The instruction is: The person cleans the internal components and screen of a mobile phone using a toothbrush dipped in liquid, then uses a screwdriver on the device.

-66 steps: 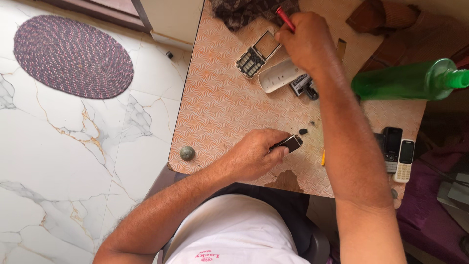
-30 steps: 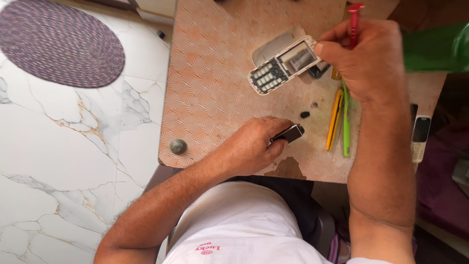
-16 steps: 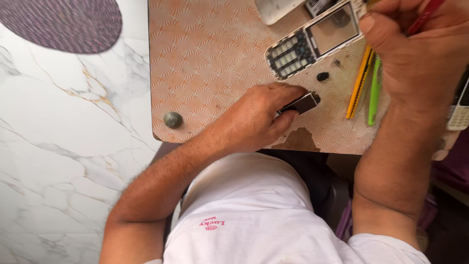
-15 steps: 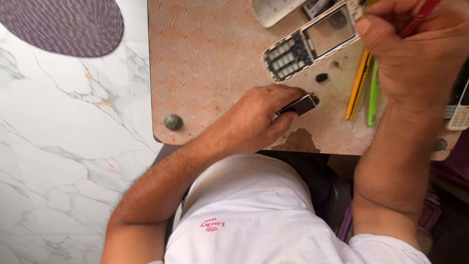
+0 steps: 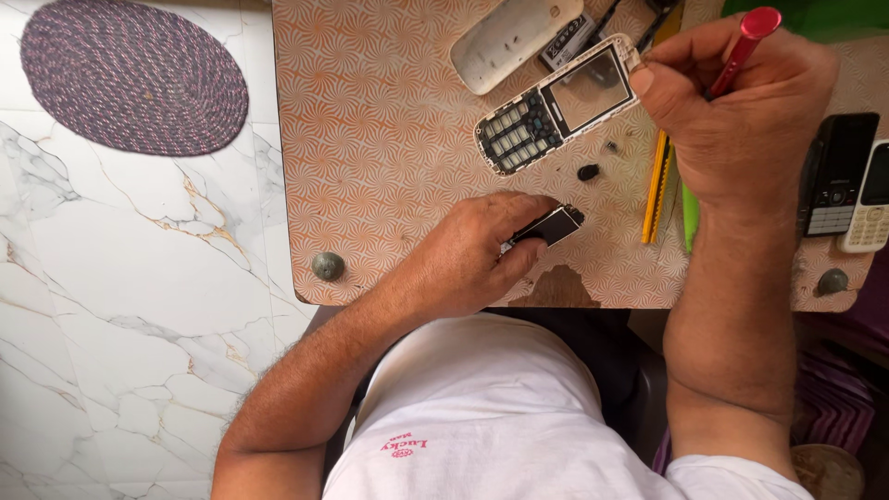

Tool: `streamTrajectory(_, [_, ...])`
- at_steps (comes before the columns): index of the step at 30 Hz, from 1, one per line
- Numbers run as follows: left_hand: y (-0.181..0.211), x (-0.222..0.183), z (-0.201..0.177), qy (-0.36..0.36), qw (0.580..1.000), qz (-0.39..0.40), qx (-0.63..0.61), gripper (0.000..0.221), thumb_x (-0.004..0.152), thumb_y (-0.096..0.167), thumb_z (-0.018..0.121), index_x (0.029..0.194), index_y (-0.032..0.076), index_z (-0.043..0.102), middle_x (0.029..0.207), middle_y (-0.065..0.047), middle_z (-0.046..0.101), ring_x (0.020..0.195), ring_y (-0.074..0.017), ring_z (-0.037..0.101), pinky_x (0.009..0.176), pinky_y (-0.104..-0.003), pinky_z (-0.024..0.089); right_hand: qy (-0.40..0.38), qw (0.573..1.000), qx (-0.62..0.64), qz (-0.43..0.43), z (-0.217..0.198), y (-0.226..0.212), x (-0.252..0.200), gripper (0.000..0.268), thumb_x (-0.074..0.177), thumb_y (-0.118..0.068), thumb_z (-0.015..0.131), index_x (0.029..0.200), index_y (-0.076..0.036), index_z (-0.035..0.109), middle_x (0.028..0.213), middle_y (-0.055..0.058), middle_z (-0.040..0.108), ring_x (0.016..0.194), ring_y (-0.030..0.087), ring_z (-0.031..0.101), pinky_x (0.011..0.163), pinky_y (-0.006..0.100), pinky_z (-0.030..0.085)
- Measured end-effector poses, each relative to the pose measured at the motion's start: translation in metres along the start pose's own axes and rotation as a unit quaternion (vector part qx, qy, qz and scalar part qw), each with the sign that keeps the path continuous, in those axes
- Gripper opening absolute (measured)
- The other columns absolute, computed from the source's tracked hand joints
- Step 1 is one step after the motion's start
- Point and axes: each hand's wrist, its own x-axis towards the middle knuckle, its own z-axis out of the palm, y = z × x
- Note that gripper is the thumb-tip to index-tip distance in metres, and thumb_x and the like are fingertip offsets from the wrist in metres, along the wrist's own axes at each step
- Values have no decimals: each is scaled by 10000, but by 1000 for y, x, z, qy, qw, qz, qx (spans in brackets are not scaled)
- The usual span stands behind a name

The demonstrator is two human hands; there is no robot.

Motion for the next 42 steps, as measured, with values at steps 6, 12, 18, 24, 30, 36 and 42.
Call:
streamTrajectory(6, [4,2,-1,-15,999,-27,20,361,915,68,642,1267,-7,628,1127,-189,713,1089,-348,695,946,-428,576,7,1000,14,14,3,0,5,85,1014,75,796,1025,44,717,799,83,692,624,80,625,553,186,481])
streamTrajectory(12, [-1,1,0,1,999,20,33,372,901,62,651,1266,-6,628,1134,-203,717,1097,-374,686,959,-451,570,10,1000,9,11,2,3,5,77,1003,61,782,1022,35,712,834,85,697,634,76,638,556,183,497])
streamTrajectory(18, [-1,-2,4,-7,999,20,44,329,911,90,683,1232,29,649,986,-159,726,955,-362,713,838,-454,594,-1,1000,8,-8,1,6,2,94,1055,105,788,1054,56,708,868,97,711,700,90,660,619,191,520])
streamTrajectory(24, [2,1,6,53,967,143,206,371,877,153,743,1213,21,656,962,-116,714,923,-313,701,782,-447,593,21,999,23,10,-3,8,1,110,1032,78,803,1033,25,706,812,77,693,643,87,642,574,189,504])
streamTrajectory(30, [16,1,10,120,891,150,412,353,798,179,758,1093,-5,700,931,-101,695,881,-249,652,810,-405,552,10,999,29,-29,-7,10,3,106,1071,108,780,1028,51,701,865,97,710,705,103,676,625,199,542])
streamTrajectory(36, [55,-15,-67,124,906,58,402,110,800,87,763,826,91,657,807,-84,652,750,-252,617,722,-452,490,25,996,78,33,-10,14,2,76,1020,89,753,1037,28,712,847,58,703,664,79,643,611,196,507])
streamTrajectory(42, [50,-23,-110,142,863,-36,483,145,822,77,760,908,83,643,858,-87,660,743,-239,623,706,-430,496,-3,997,74,-30,1,11,3,89,1041,114,716,1022,27,713,849,56,694,698,78,649,594,200,509])
